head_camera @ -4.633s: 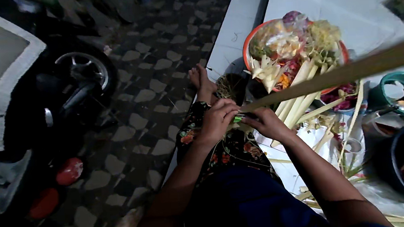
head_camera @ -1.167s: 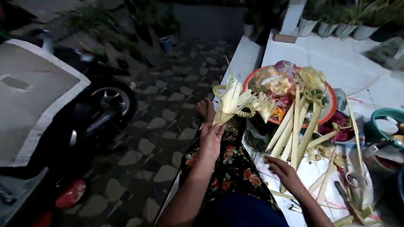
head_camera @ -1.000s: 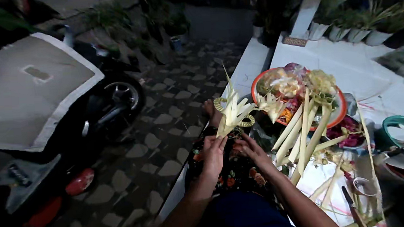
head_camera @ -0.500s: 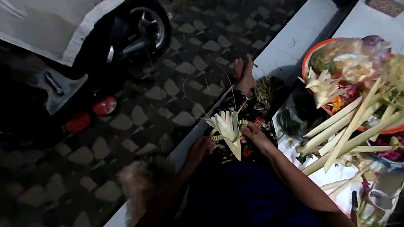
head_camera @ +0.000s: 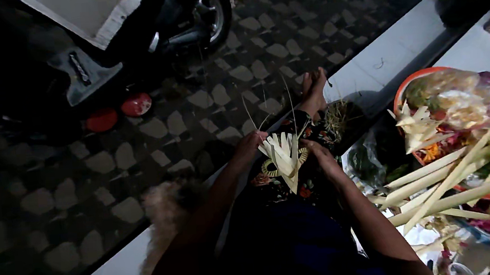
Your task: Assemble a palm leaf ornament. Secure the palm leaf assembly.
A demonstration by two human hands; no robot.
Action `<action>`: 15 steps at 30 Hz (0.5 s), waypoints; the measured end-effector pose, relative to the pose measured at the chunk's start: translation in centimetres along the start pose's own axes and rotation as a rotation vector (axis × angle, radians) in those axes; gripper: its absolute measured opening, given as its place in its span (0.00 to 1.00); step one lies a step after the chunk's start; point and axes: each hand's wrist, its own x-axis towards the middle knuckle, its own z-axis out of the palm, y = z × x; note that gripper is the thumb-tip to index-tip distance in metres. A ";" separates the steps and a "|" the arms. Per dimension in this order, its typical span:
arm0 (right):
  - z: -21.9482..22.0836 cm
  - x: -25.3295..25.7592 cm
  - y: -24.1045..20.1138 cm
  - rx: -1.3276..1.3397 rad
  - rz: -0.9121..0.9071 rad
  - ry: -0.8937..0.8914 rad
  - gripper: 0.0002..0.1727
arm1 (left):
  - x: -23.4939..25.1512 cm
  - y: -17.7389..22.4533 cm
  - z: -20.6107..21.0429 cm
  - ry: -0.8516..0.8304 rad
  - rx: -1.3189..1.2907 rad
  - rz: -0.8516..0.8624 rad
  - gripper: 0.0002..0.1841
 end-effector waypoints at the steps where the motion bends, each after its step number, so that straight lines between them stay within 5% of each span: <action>1: -0.5 0.8 -0.2 -0.023 0.015 0.001 0.29 | 0.3 -0.1 -0.2 -0.017 0.009 0.011 0.29; 7: -2.0 5.2 -4.2 -0.110 0.039 -0.105 0.25 | 0.8 1.9 -0.5 -0.045 0.044 -0.041 0.24; 15: -1.5 7.8 -11.3 -0.192 -0.056 -0.345 0.12 | 1.2 3.7 -0.1 -0.096 -0.256 -0.034 0.17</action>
